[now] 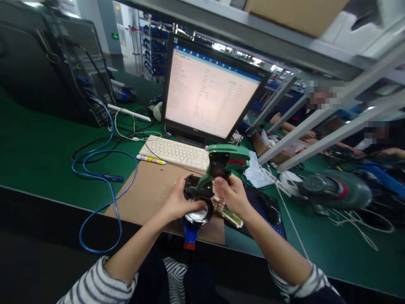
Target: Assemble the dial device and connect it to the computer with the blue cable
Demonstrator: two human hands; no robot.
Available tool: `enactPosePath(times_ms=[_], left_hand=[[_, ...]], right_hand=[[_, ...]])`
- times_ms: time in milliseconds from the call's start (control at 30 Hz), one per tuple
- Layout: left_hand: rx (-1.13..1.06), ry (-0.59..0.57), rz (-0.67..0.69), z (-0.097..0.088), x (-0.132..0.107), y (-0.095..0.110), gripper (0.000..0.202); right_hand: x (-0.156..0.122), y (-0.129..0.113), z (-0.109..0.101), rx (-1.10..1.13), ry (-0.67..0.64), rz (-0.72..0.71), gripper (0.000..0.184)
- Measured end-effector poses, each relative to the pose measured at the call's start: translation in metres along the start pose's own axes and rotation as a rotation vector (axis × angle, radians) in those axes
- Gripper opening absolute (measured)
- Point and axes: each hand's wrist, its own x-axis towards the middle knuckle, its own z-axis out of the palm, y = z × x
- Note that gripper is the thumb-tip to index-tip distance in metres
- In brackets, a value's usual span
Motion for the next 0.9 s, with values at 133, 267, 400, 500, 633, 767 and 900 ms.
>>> enactPosePath(times_ms=[133, 267, 400, 500, 633, 767, 900], left_hand=[[0.086, -0.015, -0.036, -0.002, 0.001, -0.001, 0.08], [0.112, -0.02, -0.055, -0.002, 0.002, -0.001, 0.084], [0.142, -0.027, -0.094, -0.003, 0.001, 0.0, 0.088], [0.163, -0.032, -0.113, -0.004, 0.0, 0.0, 0.09], [0.19, -0.026, -0.149, -0.006, -0.001, 0.002, 0.093], [0.22, -0.046, -0.146, -0.007, -0.001, 0.006, 0.093], [0.241, -0.042, -0.15, -0.007, 0.001, 0.007, 0.095]], right_hand=[[0.017, 0.005, -0.046, -0.271, 0.18, -0.086, 0.043], [0.017, 0.043, -0.072, -0.933, -0.042, 0.081, 0.024], [0.009, 0.083, -0.063, -0.975, -0.194, 0.14, 0.02], [0.002, 0.09, -0.062, -0.935, -0.207, 0.125, 0.024], [-0.027, 0.075, -0.082, -0.877, -0.072, 0.077, 0.035], [-0.08, 0.072, -0.092, -0.854, -0.018, 0.139, 0.062], [-0.115, 0.081, -0.085, -0.809, -0.075, 0.167, 0.073]])
